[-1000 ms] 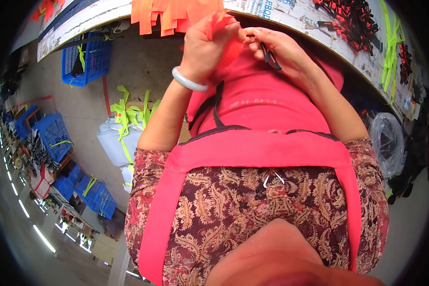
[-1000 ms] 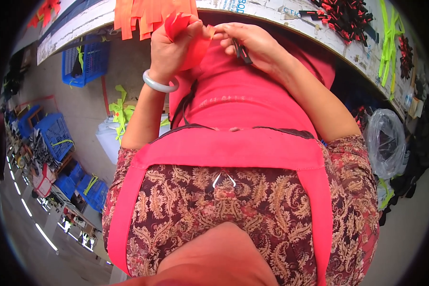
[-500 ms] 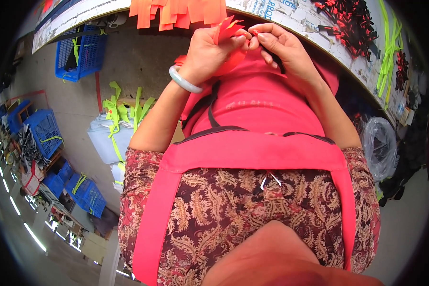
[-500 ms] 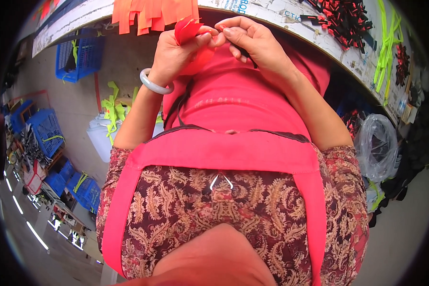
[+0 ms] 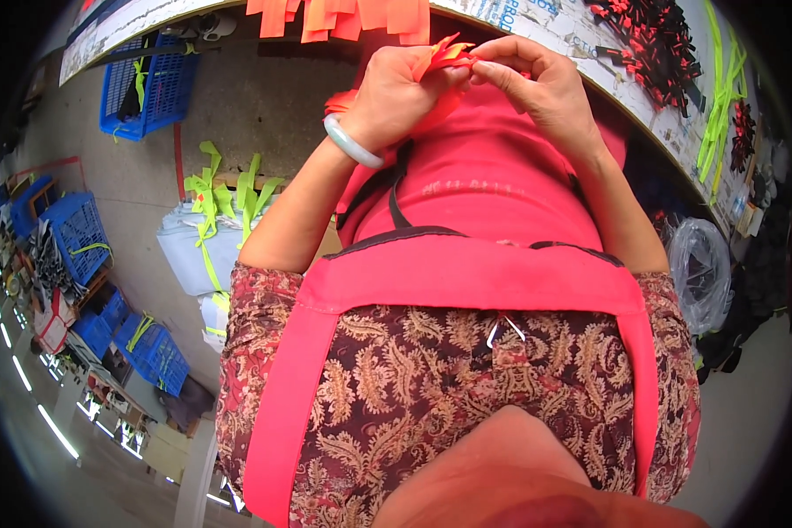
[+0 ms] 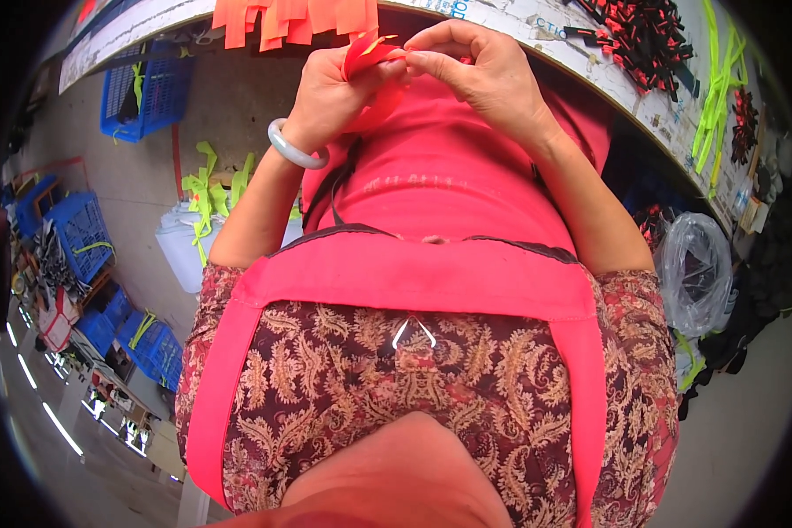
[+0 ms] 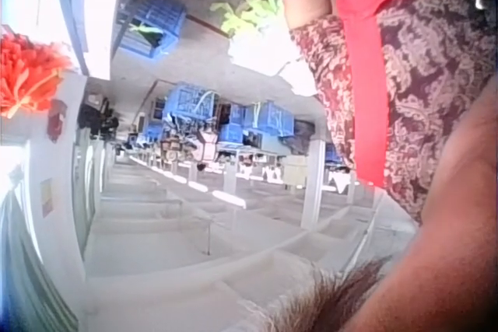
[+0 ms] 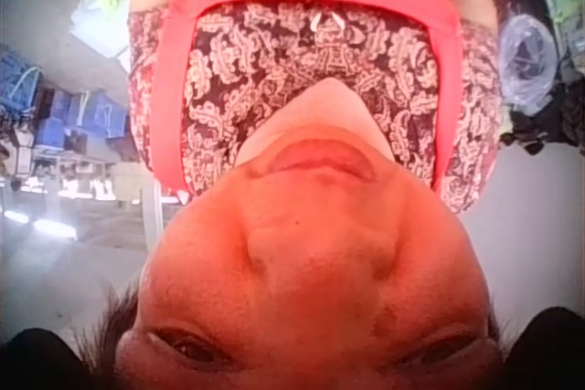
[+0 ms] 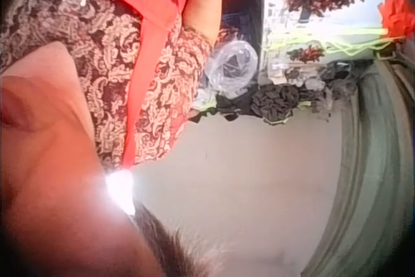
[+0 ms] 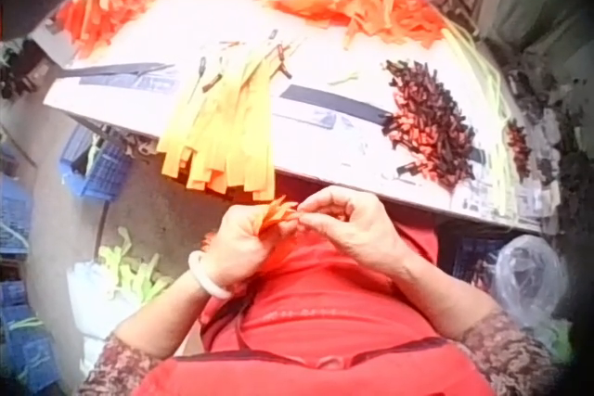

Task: Assembling small black plastic fasteners onto orange fabric strips at a manufacturing workbench.

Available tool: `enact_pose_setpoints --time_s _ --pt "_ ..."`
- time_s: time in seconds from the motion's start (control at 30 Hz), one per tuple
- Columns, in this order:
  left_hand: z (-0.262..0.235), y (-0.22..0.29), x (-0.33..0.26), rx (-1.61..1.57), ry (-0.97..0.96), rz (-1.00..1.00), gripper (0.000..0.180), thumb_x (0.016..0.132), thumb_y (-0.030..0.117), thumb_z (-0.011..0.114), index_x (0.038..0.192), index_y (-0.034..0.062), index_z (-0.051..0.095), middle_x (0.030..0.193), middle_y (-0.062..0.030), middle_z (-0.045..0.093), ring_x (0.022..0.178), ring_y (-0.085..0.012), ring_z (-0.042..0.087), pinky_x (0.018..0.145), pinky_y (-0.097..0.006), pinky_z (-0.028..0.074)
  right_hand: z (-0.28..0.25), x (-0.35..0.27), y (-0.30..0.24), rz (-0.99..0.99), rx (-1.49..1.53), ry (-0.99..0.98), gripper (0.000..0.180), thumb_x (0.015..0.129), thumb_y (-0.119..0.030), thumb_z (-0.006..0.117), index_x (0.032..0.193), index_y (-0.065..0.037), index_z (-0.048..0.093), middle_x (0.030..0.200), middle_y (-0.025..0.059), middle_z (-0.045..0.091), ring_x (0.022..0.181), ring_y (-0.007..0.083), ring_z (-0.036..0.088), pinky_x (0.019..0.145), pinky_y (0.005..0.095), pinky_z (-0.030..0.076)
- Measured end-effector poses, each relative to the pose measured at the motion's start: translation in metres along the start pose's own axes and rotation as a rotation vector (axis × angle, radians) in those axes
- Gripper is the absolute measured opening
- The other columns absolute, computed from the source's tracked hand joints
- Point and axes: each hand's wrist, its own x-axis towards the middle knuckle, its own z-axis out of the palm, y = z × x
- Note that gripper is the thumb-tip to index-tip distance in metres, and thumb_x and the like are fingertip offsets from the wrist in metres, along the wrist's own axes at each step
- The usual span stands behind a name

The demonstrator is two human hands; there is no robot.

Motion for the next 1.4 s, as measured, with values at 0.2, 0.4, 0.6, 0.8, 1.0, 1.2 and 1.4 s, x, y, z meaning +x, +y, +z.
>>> enact_pose_setpoints --time_s 0.2,0.4,0.6,0.8,1.0,1.2,1.4 --pt "0.001 -0.006 -0.001 -0.003 0.017 0.046 0.012 0.087 0.009 0.064 0.092 -0.0011 0.069 0.076 -0.0039 0.069 0.069 -0.0069 0.059 0.063 -0.025 0.048 0.007 -0.002 0.000 -0.017 -0.005 0.033 0.018 0.090 -0.012 0.063 0.103 0.001 0.067 0.088 0.0043 0.069 0.075 0.0056 0.061 0.064 0.0184 0.047" --pt "-0.005 -0.001 0.001 0.244 0.055 0.193 0.013 0.089 0.010 0.064 0.094 -0.0014 0.067 0.075 -0.0042 0.067 0.067 -0.0079 0.060 0.062 -0.024 0.048 0.012 -0.001 0.005 -0.275 -0.270 0.100 0.016 0.090 -0.009 0.062 0.101 0.002 0.067 0.090 0.0068 0.071 0.083 0.0110 0.066 0.075 0.0235 0.052" --pt "-0.005 -0.003 0.005 0.301 0.015 0.167 0.012 0.087 0.010 0.065 0.091 -0.0009 0.067 0.072 -0.0049 0.066 0.065 -0.0082 0.059 0.061 -0.024 0.048 0.012 0.002 0.005 -0.317 -0.326 0.108 0.016 0.089 -0.009 0.063 0.102 -0.001 0.067 0.091 0.0091 0.071 0.082 0.0124 0.068 0.074 0.0231 0.052" --pt "-0.003 -0.011 0.003 0.161 0.117 0.160 0.011 0.087 0.009 0.066 0.090 -0.0011 0.068 0.075 -0.0030 0.068 0.067 -0.0084 0.060 0.061 -0.023 0.049 0.019 0.006 0.015 -0.350 -0.319 0.122 0.021 0.088 -0.012 0.064 0.107 -0.003 0.066 0.093 0.0099 0.070 0.080 0.0141 0.068 0.071 0.0232 0.053" --pt "-0.021 -0.001 0.002 -0.148 0.171 0.097 0.013 0.085 0.006 0.068 0.095 -0.0021 0.070 0.086 -0.0062 0.071 0.078 -0.0099 0.064 0.069 -0.023 0.052 0.017 -0.023 -0.008 -0.634 -0.486 -0.172 0.031 0.081 -0.019 0.073 0.109 -0.007 0.065 0.076 0.0092 0.064 0.061 0.0174 0.059 0.052 0.0256 0.048" --pt "-0.023 0.005 -0.001 -0.137 0.101 0.151 0.018 0.084 0.006 0.069 0.101 -0.0006 0.069 0.089 -0.0045 0.070 0.078 -0.0086 0.063 0.067 -0.021 0.050 0.012 0.009 0.003 0.238 0.228 -0.034 0.025 0.089 -0.025 0.066 0.101 -0.003 0.068 0.078 -0.0040 0.062 0.068 0.0015 0.051 0.061 0.0163 0.040" --pt "-0.035 0.026 -0.008 -0.327 0.046 -0.141 0.014 0.087 0.013 0.067 0.097 0.0032 0.068 0.073 -0.0020 0.066 0.056 -0.0043 0.051 0.047 -0.019 0.037 0.013 0.014 -0.002 0.082 0.447 0.066 0.017 0.094 -0.021 0.059 0.099 -0.006 0.066 0.074 -0.0068 0.057 0.051 -0.0011 0.028 0.045 0.0174 0.022"
